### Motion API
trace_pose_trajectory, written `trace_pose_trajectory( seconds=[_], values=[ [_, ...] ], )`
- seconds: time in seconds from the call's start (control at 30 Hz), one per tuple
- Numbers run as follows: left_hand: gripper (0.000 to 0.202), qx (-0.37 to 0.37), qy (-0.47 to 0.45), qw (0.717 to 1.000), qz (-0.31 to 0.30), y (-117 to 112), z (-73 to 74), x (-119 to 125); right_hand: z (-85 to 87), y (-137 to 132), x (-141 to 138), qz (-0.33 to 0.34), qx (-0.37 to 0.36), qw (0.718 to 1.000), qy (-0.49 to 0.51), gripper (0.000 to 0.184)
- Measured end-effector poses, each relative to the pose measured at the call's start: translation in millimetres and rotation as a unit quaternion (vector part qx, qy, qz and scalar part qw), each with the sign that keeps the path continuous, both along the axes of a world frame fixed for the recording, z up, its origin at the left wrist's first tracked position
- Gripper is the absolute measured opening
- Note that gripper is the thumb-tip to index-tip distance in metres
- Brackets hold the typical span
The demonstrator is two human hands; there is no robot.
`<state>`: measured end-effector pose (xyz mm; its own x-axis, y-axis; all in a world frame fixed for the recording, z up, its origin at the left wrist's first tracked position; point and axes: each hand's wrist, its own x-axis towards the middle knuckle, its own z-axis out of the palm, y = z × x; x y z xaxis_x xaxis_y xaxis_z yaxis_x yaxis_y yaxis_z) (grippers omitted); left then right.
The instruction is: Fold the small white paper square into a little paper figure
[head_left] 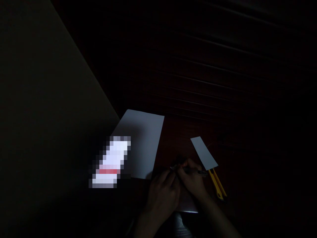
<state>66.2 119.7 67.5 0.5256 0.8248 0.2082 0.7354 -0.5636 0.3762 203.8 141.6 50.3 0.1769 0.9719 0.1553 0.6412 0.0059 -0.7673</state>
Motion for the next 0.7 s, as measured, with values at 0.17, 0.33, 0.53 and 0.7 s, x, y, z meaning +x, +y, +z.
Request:
trace_pose_trajectory(
  seconds=[0.17, 0.33, 0.53, 0.7],
  values=[
    [0.016, -0.006, 0.001, 1.000, -0.003, -0.1, -0.3, 0.0, -0.8, 0.3, 0.7, 0.011, 0.003, 1.000, 0.000, 0.018],
    [0.016, -0.016, 0.015, 1.000, -0.001, -0.1, 2.7, -0.4, -3.2, -0.1, 1.1, 0.014, 0.004, 1.000, 0.007, 0.016],
    [0.017, -0.002, 0.027, 1.000, -0.003, -0.8, 0.9, -1.4, -2.9, 0.0, 1.1, 0.010, 0.008, 1.000, 0.002, 0.018],
    [0.018, -0.002, 0.042, 0.999, -0.008, 0.2, -4.0, -2.6, -2.2, 1.2, 1.6, 0.012, 0.005, 1.000, 0.004, 0.018]
  ],
)
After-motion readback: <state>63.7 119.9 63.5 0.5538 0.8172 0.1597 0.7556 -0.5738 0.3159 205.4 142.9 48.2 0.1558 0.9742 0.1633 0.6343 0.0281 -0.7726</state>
